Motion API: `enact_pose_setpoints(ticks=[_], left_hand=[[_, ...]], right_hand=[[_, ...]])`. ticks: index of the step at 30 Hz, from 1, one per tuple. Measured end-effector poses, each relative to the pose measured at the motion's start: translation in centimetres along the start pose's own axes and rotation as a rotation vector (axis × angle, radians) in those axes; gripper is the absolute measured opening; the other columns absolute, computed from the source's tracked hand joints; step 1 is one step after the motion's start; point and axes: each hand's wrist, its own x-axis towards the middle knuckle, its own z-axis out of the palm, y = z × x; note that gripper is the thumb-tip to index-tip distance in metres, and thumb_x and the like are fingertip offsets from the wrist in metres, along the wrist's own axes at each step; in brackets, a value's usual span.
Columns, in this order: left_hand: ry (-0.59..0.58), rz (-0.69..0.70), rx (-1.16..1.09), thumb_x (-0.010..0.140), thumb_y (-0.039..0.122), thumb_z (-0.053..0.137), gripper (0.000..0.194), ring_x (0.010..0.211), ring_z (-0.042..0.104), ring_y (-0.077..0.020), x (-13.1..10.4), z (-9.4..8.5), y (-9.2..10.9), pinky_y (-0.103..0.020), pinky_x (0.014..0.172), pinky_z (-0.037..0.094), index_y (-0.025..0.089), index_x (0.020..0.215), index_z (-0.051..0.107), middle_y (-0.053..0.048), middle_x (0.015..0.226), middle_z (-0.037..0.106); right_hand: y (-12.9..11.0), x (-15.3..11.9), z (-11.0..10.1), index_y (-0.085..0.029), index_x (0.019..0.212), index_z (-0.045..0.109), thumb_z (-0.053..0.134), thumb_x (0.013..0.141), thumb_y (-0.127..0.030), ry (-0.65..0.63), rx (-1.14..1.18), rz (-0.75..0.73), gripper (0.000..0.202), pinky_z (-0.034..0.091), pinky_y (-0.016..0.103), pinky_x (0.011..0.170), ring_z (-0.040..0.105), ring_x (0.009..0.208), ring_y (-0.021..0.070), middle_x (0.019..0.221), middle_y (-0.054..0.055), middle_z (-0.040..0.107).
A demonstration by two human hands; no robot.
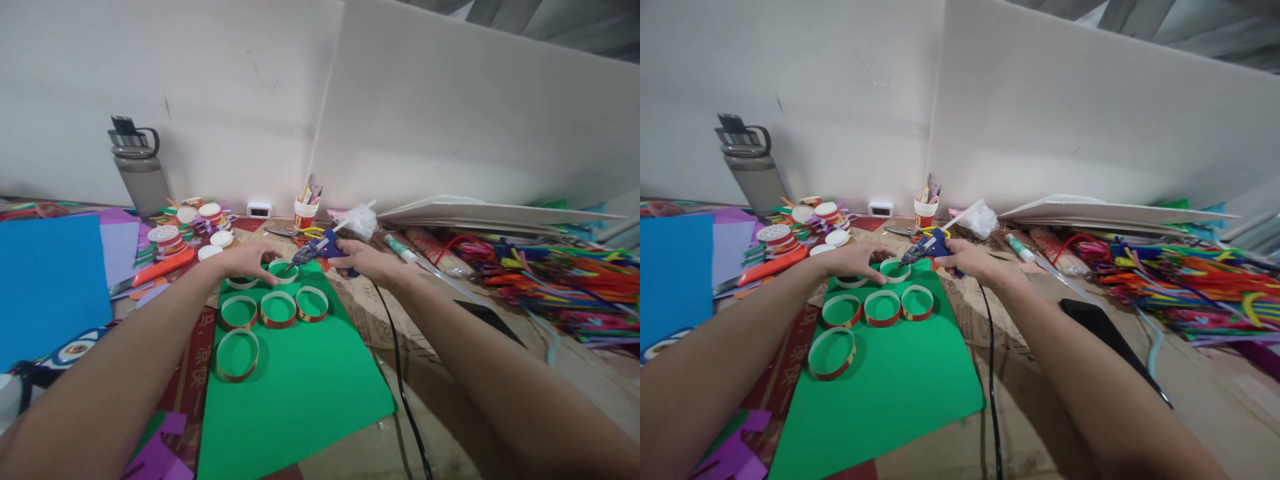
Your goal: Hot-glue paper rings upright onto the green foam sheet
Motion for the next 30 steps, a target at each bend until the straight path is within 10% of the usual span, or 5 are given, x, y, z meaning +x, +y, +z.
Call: enact_pose_setpoints(ticks=[8,21,30], left_hand=[[0.010,0.020,-0.012,0.072,0.061,0.069,0.066,0.111,0.062,-0.0271,0.1,-0.4,-0.3,-0.034,0.093,0.047,0.023,0.126,0.065,-0.008,0.124,0.069],[0.015,0.008,0.008,0.070,0.063,0.070,0.063,0.111,0.063,-0.0267,-0.3,-0.4,-0.1,-0.032,0.092,0.048,0.023,0.120,0.068,-0.007,0.123,0.070],[0.175,-0.061,0.118,0.087,0.057,0.044,0.048,0.091,0.066,-0.0237,-0.2,-1.0,-1.4,-0.030,0.079,0.049,0.018,0.097,0.072,-0.006,0.098,0.074]], right_hand=[[3.1,-1.1,0.7,-0.020,0.093,0.052,0.072,0.070,-0.037,0.059,0.185,0.020,0.035,0.032,0.024,0.051,0.044,0.055,0.0093,0.066,-0.006,0.051],[-1.0,-1.4,2.3,-0.020,0.095,0.060,0.071,0.079,-0.025,0.219,-0.532,-0.096,0.020,0.043,0.033,0.081,0.061,0.095,0.0264,0.106,0.011,0.068],[0.9,-3.2,2.8,-0.024,0.087,0.052,0.064,0.077,-0.030,0.321,0.004,-0.001,0.017,0.044,0.030,0.066,0.058,0.075,0.0200,0.080,0.003,0.062]])
